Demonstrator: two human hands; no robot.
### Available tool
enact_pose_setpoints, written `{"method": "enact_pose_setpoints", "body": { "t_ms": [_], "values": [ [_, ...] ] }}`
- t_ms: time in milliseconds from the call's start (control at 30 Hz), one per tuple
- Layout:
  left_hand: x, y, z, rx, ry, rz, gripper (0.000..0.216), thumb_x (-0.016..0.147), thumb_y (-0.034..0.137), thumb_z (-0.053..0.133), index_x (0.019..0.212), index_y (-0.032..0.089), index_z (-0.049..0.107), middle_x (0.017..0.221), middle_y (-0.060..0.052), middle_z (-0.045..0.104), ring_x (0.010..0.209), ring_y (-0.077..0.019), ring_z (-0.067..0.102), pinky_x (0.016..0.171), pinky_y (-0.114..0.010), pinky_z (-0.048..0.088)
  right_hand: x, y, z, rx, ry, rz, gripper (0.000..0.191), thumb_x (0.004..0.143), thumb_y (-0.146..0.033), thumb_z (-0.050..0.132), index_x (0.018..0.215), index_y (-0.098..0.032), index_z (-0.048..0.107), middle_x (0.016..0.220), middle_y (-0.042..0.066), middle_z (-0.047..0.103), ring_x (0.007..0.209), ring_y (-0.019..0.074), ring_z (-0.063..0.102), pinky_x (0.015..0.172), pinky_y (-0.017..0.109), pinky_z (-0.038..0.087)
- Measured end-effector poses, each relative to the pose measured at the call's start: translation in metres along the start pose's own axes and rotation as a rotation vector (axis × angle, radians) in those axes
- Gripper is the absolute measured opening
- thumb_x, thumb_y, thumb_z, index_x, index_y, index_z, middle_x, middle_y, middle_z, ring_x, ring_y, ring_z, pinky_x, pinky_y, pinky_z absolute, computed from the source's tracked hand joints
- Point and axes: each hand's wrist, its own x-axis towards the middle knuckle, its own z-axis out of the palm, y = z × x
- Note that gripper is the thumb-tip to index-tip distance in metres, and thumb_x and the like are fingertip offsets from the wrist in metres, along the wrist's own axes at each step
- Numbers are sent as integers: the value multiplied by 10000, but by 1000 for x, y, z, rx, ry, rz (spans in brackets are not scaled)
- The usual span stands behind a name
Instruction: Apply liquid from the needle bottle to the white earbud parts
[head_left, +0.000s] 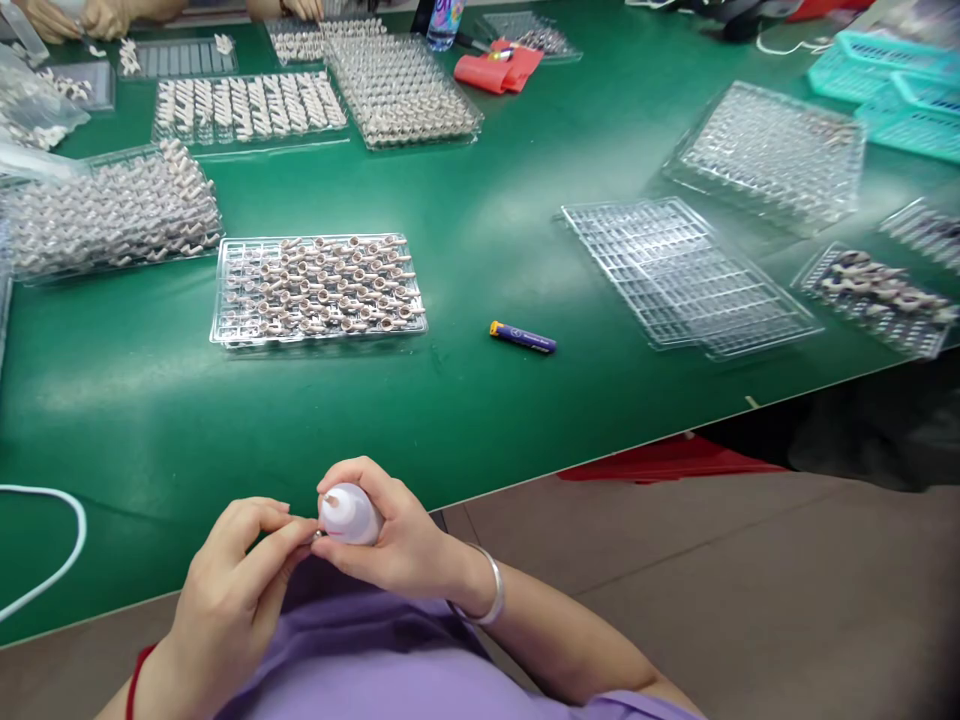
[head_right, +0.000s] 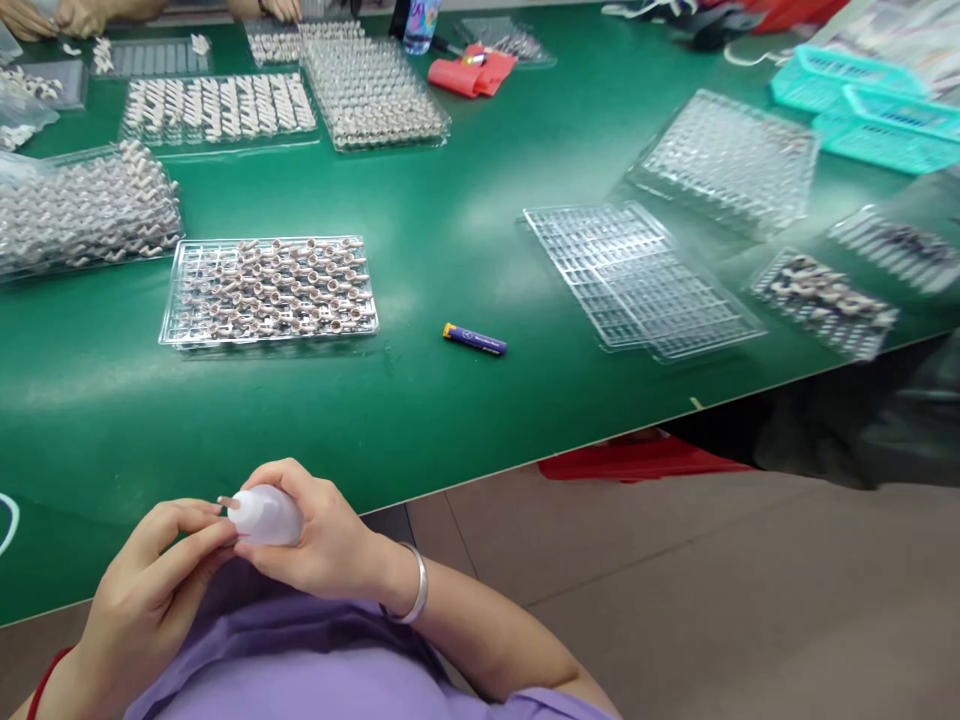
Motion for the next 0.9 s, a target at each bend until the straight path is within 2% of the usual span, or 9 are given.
{"method": "enact_pose_setpoints", "body": {
  "t_ms": [167, 267, 367, 467, 600, 900],
  "values": [
    [2, 0, -2, 18, 12, -41, 323, 883, 101, 558, 1133, 283, 655, 885, -38, 653, 862, -190, 638, 710, -306, 566, 0, -3, -7, -62, -28, 15, 435, 792, -392, 751, 1109, -238, 496, 993, 25, 618, 824, 152, 602, 736, 273, 511],
    [1, -5, -4, 104, 27, -80, 312, 896, 143, 584, 1166, 289, 640, 846, -33, 652, 779, -188, 615, 663, -322, 528, -6, -5, -15, -240, -76, -18, 498, 820, -352, 729, 1224, -229, 464, 1097, 68, 601, 936, 190, 603, 835, 324, 516],
    [-3, -12, -4, 194, 60, -95, 312, 892, 157, 611, 1180, 276, 633, 832, -29, 656, 750, -187, 600, 679, -339, 502, -17, -1, -19, -365, 26, -56, 527, 866, -268, 663, 1314, -249, 386, 1040, 60, 622, 823, 172, 623, 740, 300, 539],
    [-8, -18, -1, 221, 81, -107, 298, 890, 158, 620, 1167, 267, 639, 859, -35, 666, 764, -189, 606, 703, -345, 500, -25, 3, -20, -440, 123, -168, 487, 861, -280, 688, 1277, -277, 435, 986, 37, 661, 755, 166, 642, 678, 287, 548],
    [-10, -21, 3, 202, 103, -127, 303, 886, 140, 619, 1160, 266, 642, 861, -38, 666, 766, -192, 609, 706, -347, 497, -26, 4, -21, -538, 91, -314, 491, 875, -292, 678, 1315, -274, 461, 1006, 64, 698, 816, 202, 671, 718, 335, 568],
    [-11, -20, 4, 219, 104, -124, 310, 876, 116, 630, 1157, 248, 643, 855, -36, 660, 762, -184, 600, 718, -337, 487, -24, 1, -18, -618, 73, -309, 484, 843, -237, 685, 1285, -235, 488, 925, 81, 716, 699, 204, 632, 627, 338, 549]
  ]
}}
